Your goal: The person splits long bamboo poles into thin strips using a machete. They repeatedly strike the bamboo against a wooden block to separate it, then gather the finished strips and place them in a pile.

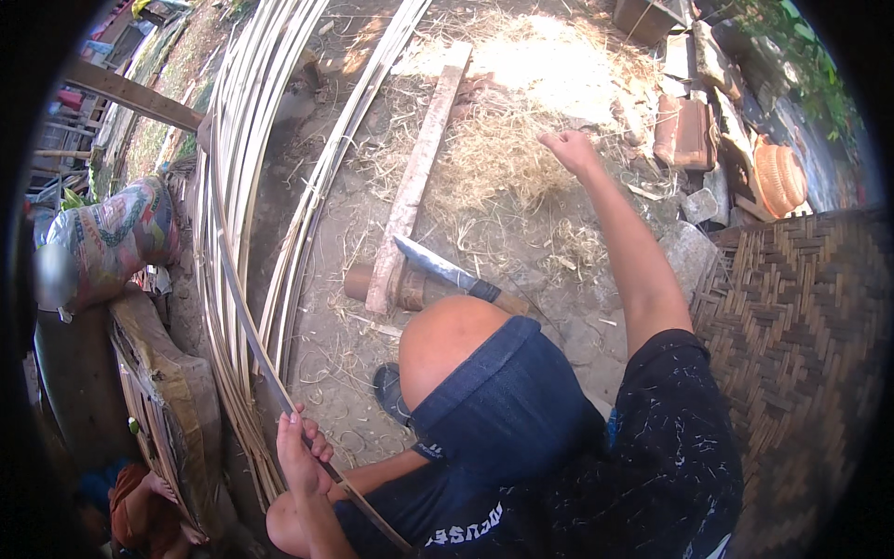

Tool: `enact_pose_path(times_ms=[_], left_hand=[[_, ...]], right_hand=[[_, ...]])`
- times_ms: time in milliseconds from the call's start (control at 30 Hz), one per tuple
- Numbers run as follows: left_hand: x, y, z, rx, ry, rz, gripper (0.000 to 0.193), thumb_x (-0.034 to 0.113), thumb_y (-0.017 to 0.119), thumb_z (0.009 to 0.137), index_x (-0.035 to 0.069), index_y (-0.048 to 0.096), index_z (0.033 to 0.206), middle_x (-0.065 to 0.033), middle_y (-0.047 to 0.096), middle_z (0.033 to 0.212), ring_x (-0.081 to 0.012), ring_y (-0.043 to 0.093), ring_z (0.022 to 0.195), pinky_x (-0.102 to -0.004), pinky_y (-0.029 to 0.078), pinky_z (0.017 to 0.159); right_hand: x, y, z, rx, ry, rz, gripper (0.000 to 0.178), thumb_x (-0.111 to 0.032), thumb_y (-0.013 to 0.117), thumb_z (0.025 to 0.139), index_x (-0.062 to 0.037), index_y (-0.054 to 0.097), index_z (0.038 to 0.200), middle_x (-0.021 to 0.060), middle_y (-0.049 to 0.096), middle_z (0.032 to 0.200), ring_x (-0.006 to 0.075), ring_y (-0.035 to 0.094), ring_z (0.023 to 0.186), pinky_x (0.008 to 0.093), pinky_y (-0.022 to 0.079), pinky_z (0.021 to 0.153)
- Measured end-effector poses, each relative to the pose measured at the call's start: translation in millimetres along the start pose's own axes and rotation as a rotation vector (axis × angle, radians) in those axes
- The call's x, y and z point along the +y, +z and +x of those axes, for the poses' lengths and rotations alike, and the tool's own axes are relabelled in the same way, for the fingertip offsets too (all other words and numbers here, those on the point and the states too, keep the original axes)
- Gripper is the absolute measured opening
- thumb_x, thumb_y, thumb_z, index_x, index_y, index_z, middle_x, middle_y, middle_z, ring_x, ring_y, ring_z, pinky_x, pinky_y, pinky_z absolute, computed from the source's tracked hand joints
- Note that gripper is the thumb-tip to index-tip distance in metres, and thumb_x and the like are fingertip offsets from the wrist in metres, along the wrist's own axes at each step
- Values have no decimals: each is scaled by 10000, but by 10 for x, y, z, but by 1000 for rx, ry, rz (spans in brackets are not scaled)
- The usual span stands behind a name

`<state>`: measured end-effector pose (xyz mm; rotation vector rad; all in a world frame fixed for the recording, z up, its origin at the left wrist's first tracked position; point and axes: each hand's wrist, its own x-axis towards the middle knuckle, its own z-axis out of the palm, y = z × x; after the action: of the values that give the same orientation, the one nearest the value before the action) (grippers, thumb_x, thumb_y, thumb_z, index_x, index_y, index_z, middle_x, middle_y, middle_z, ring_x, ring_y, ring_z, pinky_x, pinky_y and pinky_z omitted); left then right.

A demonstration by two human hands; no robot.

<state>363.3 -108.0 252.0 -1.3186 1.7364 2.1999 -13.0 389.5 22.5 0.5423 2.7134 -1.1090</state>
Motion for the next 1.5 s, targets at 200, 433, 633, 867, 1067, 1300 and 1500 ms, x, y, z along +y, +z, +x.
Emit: enact_pose_path(times_ms=[200, 433, 633, 867, 1067, 1300, 1500], left_hand=[[2, 134, 17, -29, 1, 7, 242, 268, 513, 1016, 81, 515, 1169, 26, 453, 723, -48, 390, 490, -200, 328, 417], [6, -28, -45, -50, -13, -103, 262, 283, 489, 1025, 74, 516, 1182, 7, 476, 746, -56, 404, 516, -205, 336, 435], [-50, -120, 7, -126, 23, -146, 274, 259, 467, 1040, 41, 519, 1197, -19, 524, 800, -78, 459, 541, -228, 387, 455], [-94, -173, -69, -139, 121, -129, 297, 236, 486, 1030, 25, 517, 1237, -31, 569, 886, -98, 585, 633, -234, 460, 488], [-184, -185, -56, -142, 123, -231, 200, 210, 502, 1017, 43, 528, 1125, -39, 590, 834, -116, 597, 649, -244, 487, 517], [-336, -322, 56, -146, 92, -351, 182, 216, 497, 1024, 67, 525, 1126, -41, 592, 837, -100, 549, 624, -226, 433, 476], [-283, -184, 150, -99, 135, -198, 184, 234, 482, 1035, 76, 542, 1109, -33, 581, 857, -96, 543, 632, -222, 437, 496]], right_hand=[[-81, -132, -142, 60, -143, -187, 381, -384, 568, 940, -15, 652, 904, 200, 684, 892, 345, 651, 851, 450, 489, 806], [-1892, -1408, -816, 652, -813, 417, 329, -265, 427, 1057, 8, 605, 1011, 84, 620, 813, 199, 587, 773, 344, 479, 757], [-3096, -923, -1820, -210, -774, 554, 273, -245, 455, 1021, -55, 641, 959, -50, 416, 683, 42, 422, 619, 211, 422, 555], [-3345, 1131, -3103, -993, 41, 686, 290, -327, 355, 943, -78, 480, 1021, -22, 308, 671, 103, 283, 528, 290, 381, 510], [-2697, 2181, -3924, -1508, 345, 652, 157, -152, 417, 1017, -76, 551, 1045, -64, 444, 628, 54, 404, 484, 188, 398, 438], [-2680, 1843, -3830, -1669, -327, 248, 193, -285, 543, 987, -104, 607, 992, -58, 523, 723, 60, 506, 624, 238, 482, 582], [-2685, 1561, -3833, -765, -1075, 34, 276, -276, 578, 935, -21, 614, 1034, 260, 656, 807, 365, 665, 784, 444, 490, 663]])
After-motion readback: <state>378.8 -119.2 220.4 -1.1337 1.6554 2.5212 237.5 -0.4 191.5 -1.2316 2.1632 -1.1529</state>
